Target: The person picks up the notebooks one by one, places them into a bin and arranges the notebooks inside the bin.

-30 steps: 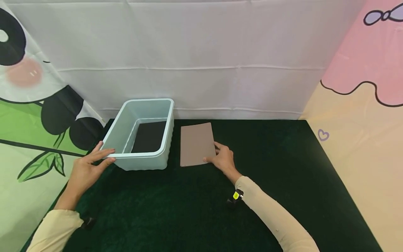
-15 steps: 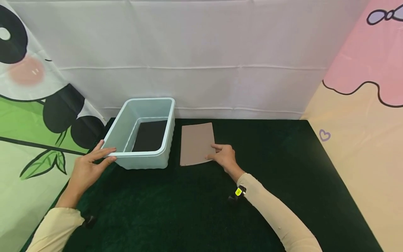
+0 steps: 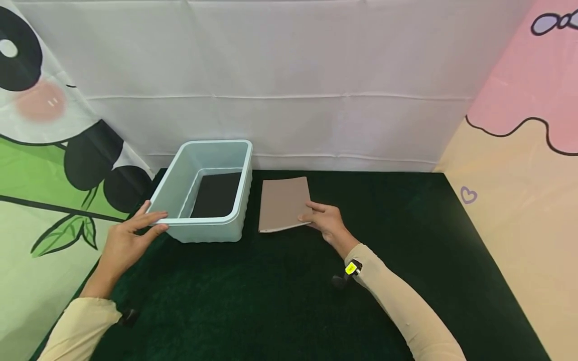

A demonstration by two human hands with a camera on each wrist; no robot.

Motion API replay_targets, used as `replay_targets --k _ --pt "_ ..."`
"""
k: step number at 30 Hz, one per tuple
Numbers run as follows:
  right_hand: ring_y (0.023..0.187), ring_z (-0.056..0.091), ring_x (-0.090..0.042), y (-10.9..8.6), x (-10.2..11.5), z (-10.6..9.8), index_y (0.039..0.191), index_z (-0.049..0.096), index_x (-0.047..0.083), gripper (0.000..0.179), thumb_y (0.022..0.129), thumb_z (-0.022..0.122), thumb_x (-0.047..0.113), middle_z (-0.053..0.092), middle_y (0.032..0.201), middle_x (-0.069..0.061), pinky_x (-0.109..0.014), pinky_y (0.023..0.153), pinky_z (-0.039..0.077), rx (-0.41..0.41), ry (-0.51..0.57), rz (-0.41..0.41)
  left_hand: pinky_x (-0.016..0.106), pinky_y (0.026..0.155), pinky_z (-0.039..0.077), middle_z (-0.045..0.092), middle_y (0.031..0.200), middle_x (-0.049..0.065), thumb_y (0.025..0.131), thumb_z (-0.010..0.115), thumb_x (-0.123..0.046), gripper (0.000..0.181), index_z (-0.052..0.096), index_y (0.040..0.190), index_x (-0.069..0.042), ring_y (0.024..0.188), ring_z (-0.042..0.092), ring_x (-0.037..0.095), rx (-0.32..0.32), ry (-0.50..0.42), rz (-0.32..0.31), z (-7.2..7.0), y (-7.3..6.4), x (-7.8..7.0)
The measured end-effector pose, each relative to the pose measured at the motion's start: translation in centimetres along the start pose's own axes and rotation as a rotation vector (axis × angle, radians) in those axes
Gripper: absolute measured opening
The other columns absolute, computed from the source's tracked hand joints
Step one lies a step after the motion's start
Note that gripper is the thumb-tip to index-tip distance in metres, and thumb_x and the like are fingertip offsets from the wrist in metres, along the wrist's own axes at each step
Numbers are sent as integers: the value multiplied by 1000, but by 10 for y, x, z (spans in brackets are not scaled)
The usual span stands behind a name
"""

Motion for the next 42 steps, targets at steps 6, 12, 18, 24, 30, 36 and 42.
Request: replay_targets --k 6,12,18,24,30,36,42 --pt "94 71 -9 -6 11 -3 148 51 3 63 90 73 -5 44 156 -17 -36 102 50 23 124 20 2 90 33 65 135 17 93 78 -20 30 76 122 -12 138 50 41 9 6 -16 1 -1 1" --pt "98 71 -9 -15 23 -8 152 48 6 64 93 70 -5 39 160 -14 -29 98 52 44 190 26 38 104 49 64 137 17 94 77 -21 31 75 123 -11 140 48 40 20 0 -37 1 -2 2" --pt "99 71 -10 -26 37 -13 154 44 6 67 93 69 -6 41 159 -16 -25 91 54 59 238 -4 1 90 30 65 135 18 93 77 -20 31 76 122 -10 140 48 39 6 -2 -19 1 -2 1" --pt "97 73 -10 -39 58 -16 154 45 7 69 92 72 -6 64 136 -7 -25 90 55 60 240 -67 1 88 31 67 133 17 93 78 -19 30 76 122 -11 140 48 39 4 -3 -14 1 -2 1" --pt "92 74 -10 -50 84 -13 155 42 5 69 93 69 -8 73 114 -1 -24 86 56 90 265 -127 48 106 47 65 134 19 94 77 -20 31 75 122 -10 142 45 38 14 -17 -35 0 -2 0" --pt "94 71 -8 -56 104 -4 155 43 8 66 95 67 -6 45 155 -14 -22 86 55 87 256 -145 8 100 34 68 130 17 94 77 -20 30 76 122 -10 143 45 35 8 -9 -19 0 0 0" --pt "94 71 -8 -57 122 15 154 45 8 64 95 66 -6 21 166 -13 -21 85 55 117 279 -150 0 91 29 70 127 18 92 79 -17 29 76 119 -9 142 46 33 -11 -10 9 1 0 -1"
Point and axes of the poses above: each hand's wrist, its own y-axis towards the middle knuckle, its own z-axis out of the palm, x = y × z, the point moved 5 cm from there along y, towards the middle knuckle
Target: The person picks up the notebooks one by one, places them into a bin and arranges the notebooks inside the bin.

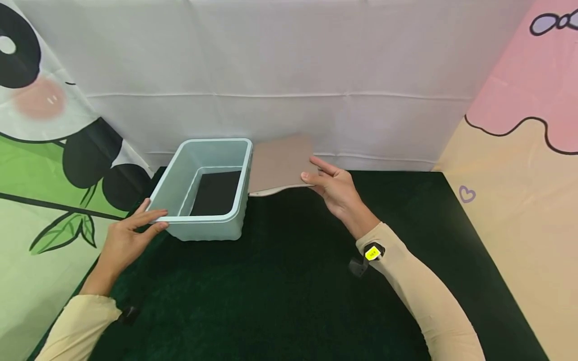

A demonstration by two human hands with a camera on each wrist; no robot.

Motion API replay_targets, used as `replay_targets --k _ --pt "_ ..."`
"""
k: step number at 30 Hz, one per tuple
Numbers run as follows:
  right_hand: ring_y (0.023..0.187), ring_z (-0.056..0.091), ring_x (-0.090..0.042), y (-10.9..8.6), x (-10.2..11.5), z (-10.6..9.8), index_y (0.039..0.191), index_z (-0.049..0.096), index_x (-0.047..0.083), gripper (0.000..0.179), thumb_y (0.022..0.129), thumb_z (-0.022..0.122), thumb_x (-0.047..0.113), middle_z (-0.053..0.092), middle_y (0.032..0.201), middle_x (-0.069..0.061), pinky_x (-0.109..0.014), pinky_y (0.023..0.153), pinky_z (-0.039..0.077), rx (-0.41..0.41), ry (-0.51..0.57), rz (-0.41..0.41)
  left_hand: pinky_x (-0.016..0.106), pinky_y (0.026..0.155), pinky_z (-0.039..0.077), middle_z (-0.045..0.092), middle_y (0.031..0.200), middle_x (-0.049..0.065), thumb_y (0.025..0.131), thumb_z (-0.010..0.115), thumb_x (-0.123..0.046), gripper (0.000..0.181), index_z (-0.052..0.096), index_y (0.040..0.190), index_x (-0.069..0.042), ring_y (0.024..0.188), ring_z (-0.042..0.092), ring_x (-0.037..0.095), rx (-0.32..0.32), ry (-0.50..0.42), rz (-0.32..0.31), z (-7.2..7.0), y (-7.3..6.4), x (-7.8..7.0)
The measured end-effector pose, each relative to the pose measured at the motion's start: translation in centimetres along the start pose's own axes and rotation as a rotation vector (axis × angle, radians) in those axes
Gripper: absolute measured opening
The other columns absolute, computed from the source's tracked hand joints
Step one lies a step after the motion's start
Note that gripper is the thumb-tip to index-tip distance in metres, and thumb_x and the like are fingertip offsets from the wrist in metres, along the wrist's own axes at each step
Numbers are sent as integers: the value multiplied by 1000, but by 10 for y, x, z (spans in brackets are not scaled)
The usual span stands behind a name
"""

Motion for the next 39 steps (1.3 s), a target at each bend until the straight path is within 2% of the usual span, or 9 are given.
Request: replay_targets --k 9,11,15,18,21,24,25,32,39 --pt "93 71 -9 14 5 43 149 52 7 58 95 65 -8 22 165 -8 -22 85 55 50 2 -21 0 93 29 71 125 16 92 78 -17 29 76 120 -9 144 45 30 4 -2 -6 0 0 0" --pt "97 70 -11 18 3 51 149 53 7 57 95 65 -8 30 161 -9 -23 86 55 59 -9 -26 4 97 31 71 126 16 92 78 -19 30 76 121 -10 144 44 29 10 2 -16 0 0 1" --pt "117 59 -13 26 -4 66 147 55 7 57 94 67 -8 30 164 -5 -24 87 55 74 -32 -40 7 100 32 70 128 16 93 78 -20 30 76 121 -10 145 44 29 13 9 -25 0 -1 1" --pt "118 60 -14 33 -10 76 146 56 6 56 93 68 -9 33 164 -4 -24 86 55 92 -25 -40 9 101 34 70 127 15 92 78 -19 30 76 121 -10 144 44 29 11 11 -23 0 -1 1" --pt "102 69 -15 38 -15 86 145 57 6 56 92 69 -9 45 155 -9 -24 85 56 107 -14 -33 35 108 45 70 127 17 93 78 -19 30 76 121 -10 145 43 31 17 -1 -28 0 0 0" --pt "93 72 -14 44 -21 96 143 59 7 56 91 71 -9 55 144 -13 -24 84 56 109 -21 -19 66 98 43 69 128 19 93 77 -19 30 76 121 -9 145 43 34 26 -7 -37 0 0 0" --pt "93 72 -14 46 -24 99 142 60 7 56 90 71 -9 57 142 -13 -25 85 56 108 -27 -14 69 97 42 69 128 19 93 77 -19 30 76 121 -8 144 43 35 26 -11 -37 0 0 0" --pt "95 71 -16 61 -38 115 139 63 9 55 88 75 -8 62 134 -12 -29 92 55 96 -45 3 70 96 43 68 129 20 93 77 -19 30 75 121 -7 143 44 39 30 -11 -37 0 1 0" --pt "108 70 -19 71 -49 130 138 65 12 55 87 78 -3 65 132 -14 -34 102 50 83 -94 15 66 93 45 68 131 17 93 77 -21 31 75 122 -10 143 46 35 28 15 -49 0 1 -1"
Point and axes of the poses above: each hand's wrist, its own y-axis towards the middle knuckle, its own z-axis out of the palm, x = y × z, the point moved 5 cm from there along y, towards the middle knuckle
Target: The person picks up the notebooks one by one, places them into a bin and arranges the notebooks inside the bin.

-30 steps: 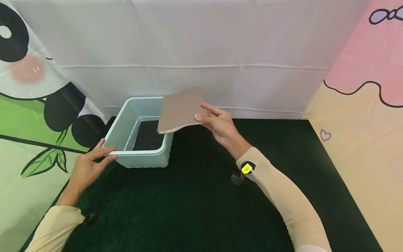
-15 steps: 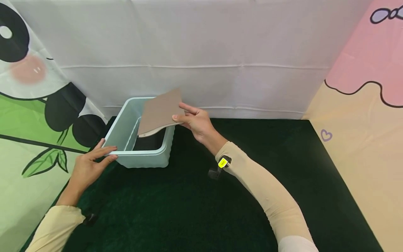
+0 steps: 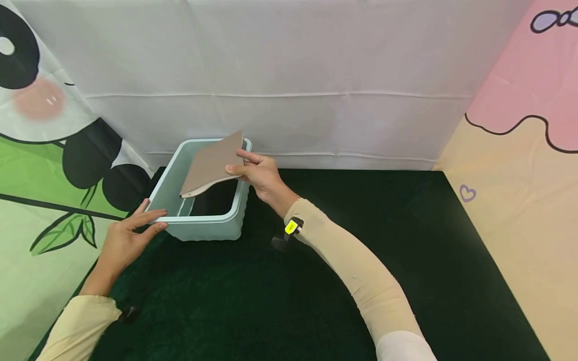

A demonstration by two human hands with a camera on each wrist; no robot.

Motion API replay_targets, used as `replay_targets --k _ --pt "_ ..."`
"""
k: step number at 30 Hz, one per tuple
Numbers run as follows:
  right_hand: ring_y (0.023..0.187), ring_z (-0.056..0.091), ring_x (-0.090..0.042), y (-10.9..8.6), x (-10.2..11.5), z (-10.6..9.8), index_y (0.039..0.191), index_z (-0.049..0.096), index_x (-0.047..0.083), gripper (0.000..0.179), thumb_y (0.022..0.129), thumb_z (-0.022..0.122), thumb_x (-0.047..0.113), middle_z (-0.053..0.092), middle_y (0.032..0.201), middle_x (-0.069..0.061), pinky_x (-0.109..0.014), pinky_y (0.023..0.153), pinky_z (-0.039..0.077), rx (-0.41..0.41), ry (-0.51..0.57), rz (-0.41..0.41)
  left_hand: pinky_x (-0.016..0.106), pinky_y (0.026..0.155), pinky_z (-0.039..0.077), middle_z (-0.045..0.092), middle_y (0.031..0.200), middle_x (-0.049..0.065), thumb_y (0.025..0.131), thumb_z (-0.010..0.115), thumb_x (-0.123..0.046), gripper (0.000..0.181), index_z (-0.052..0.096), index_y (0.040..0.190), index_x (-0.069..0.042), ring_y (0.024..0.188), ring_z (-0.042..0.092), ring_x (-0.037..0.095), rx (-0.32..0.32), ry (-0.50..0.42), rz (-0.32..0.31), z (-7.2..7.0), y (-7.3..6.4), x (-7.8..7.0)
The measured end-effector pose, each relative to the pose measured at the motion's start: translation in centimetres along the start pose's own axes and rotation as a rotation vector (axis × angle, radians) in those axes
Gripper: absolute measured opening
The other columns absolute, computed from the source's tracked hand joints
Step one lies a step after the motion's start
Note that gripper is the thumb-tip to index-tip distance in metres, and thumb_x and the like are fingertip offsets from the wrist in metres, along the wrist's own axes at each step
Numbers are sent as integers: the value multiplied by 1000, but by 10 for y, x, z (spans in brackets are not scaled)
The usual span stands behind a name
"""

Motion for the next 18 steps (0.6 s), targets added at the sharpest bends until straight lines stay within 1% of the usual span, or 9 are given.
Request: replay_targets --k 3,5,7,9,12,18 --pt "110 70 -20 3 -5 7 140 63 11 56 88 79 -1 69 125 -13 -33 104 49 0 -17 18 66 94 45 68 130 17 93 77 -20 31 75 122 -9 143 45 35 1 -2 1 -1 0 0" --pt "109 72 -21 5 -9 10 142 61 10 57 89 78 -1 73 116 -15 -33 103 49 3 -20 27 67 95 44 67 131 18 94 77 -20 31 75 122 -9 142 45 37 2 -8 3 -1 0 0" --pt "107 73 -20 7 -13 13 143 59 8 58 89 78 -1 76 110 -12 -32 101 50 -1 -20 34 69 95 43 66 133 19 94 77 -19 31 75 122 -8 142 45 39 4 -21 3 -1 0 0" --pt "105 73 -20 9 -17 16 143 59 7 58 89 78 -1 77 106 -12 -31 99 52 -3 -20 33 70 96 42 63 136 21 94 77 -19 31 75 122 -7 141 45 42 5 -31 1 -1 0 0" --pt "104 74 -20 12 -21 19 142 59 7 58 88 78 -1 77 108 -13 -30 96 53 -10 -22 34 71 96 42 61 139 22 94 76 -19 31 75 122 -7 141 45 44 6 -39 -3 -1 0 1" --pt "104 73 -21 15 -26 22 141 60 7 58 87 79 -1 73 114 -14 -29 91 56 -30 -38 37 70 96 42 60 140 21 94 76 -19 32 74 123 -7 140 45 44 10 -38 -9 0 1 1"
Point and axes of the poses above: each hand's wrist, its own y-axis towards the middle knuckle, its own z-axis out of the palm, x = y × z, the point moved 5 cm from there along y, towards the middle knuckle
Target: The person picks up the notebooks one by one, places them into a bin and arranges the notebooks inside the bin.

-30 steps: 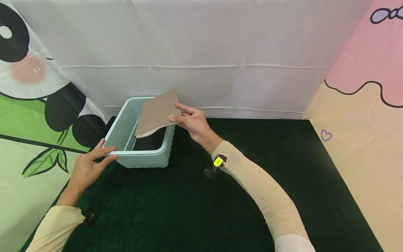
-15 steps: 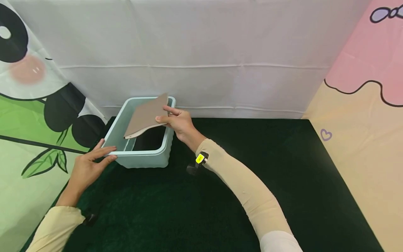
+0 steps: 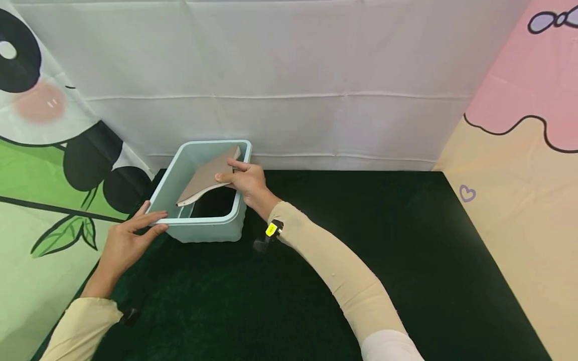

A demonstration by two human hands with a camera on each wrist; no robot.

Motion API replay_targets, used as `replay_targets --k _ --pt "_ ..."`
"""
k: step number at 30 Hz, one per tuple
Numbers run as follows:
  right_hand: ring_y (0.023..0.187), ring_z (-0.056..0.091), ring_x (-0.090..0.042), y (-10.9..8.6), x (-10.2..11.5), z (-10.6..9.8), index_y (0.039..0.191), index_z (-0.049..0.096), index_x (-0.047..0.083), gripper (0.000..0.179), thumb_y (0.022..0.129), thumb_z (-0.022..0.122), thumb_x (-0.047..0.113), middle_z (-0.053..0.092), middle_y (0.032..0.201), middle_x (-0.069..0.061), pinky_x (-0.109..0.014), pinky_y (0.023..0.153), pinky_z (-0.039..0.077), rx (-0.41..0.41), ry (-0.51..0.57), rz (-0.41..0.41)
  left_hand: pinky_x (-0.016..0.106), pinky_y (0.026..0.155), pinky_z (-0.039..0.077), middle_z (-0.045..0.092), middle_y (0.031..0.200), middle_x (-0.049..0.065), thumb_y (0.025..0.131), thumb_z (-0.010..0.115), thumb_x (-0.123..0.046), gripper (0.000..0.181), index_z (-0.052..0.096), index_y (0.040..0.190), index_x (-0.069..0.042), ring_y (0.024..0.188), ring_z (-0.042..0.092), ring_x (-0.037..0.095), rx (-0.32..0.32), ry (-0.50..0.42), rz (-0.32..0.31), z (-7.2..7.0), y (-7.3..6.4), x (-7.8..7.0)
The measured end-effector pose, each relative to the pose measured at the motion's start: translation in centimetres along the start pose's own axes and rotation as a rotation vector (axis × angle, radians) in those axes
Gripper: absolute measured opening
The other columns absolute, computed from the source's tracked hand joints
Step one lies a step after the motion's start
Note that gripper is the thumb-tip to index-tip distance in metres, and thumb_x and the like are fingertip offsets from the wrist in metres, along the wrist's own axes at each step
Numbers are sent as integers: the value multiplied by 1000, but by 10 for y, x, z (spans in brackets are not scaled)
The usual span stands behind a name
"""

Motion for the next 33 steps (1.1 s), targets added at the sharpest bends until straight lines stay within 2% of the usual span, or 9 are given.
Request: replay_targets --k 3,9,17,21,26,29,30,33 --pt "102 73 -21 2 -3 1 139 63 7 57 85 81 -1 71 118 -13 -30 90 56 -21 -11 0 70 96 43 57 143 21 94 76 -20 32 74 123 -7 139 47 47 5 6 -7 0 -1 1" --pt "102 74 -24 5 -6 9 138 63 4 58 84 82 -1 70 124 -16 -40 99 53 -36 -18 -5 71 96 42 53 148 21 94 76 -21 32 74 124 -9 138 47 48 14 0 -24 1 -3 2" --pt "94 76 -20 3 -6 14 128 71 10 47 83 85 5 76 108 -8 -34 88 57 -87 -113 -7 71 97 42 51 149 21 95 76 -22 33 74 124 -8 138 46 50 17 -10 -33 2 -2 2" --pt "96 76 -21 2 -7 16 126 72 8 44 84 84 6 74 114 -10 -37 91 56 -106 -142 -8 71 98 41 53 148 20 95 75 -24 33 74 124 -8 140 45 48 15 -10 -32 3 -3 2" --pt "103 75 -25 1 -7 18 133 65 2 49 88 81 6 71 120 -15 -35 91 57 -52 -150 39 70 99 41 54 147 20 95 75 -23 32 74 124 -9 141 44 46 7 -13 -22 3 -2 2" --pt "110 73 -28 -3 -6 18 136 63 4 51 88 81 9 72 121 -14 -39 98 53 -3 -179 61 70 97 42 55 146 20 95 76 -21 32 74 124 -9 141 45 45 3 -11 -12 2 -1 1" --pt "111 72 -29 -4 -5 18 136 63 5 51 89 81 9 72 121 -14 -39 100 52 12 -192 58 69 97 42 56 145 20 95 76 -21 32 74 124 -10 141 45 44 2 -8 -9 1 0 0" --pt "114 71 -30 -10 1 17 136 63 5 49 90 80 10 71 126 -14 -40 102 50 54 -197 40 40 105 48 56 146 18 95 75 -23 32 74 125 -12 140 47 42 2 13 -7 1 -1 0"
Point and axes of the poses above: each hand's wrist, its own y-axis towards the middle knuckle, its own z-axis out of the palm, x = y × z, the point moved 5 cm from there along y, towards the middle knuckle
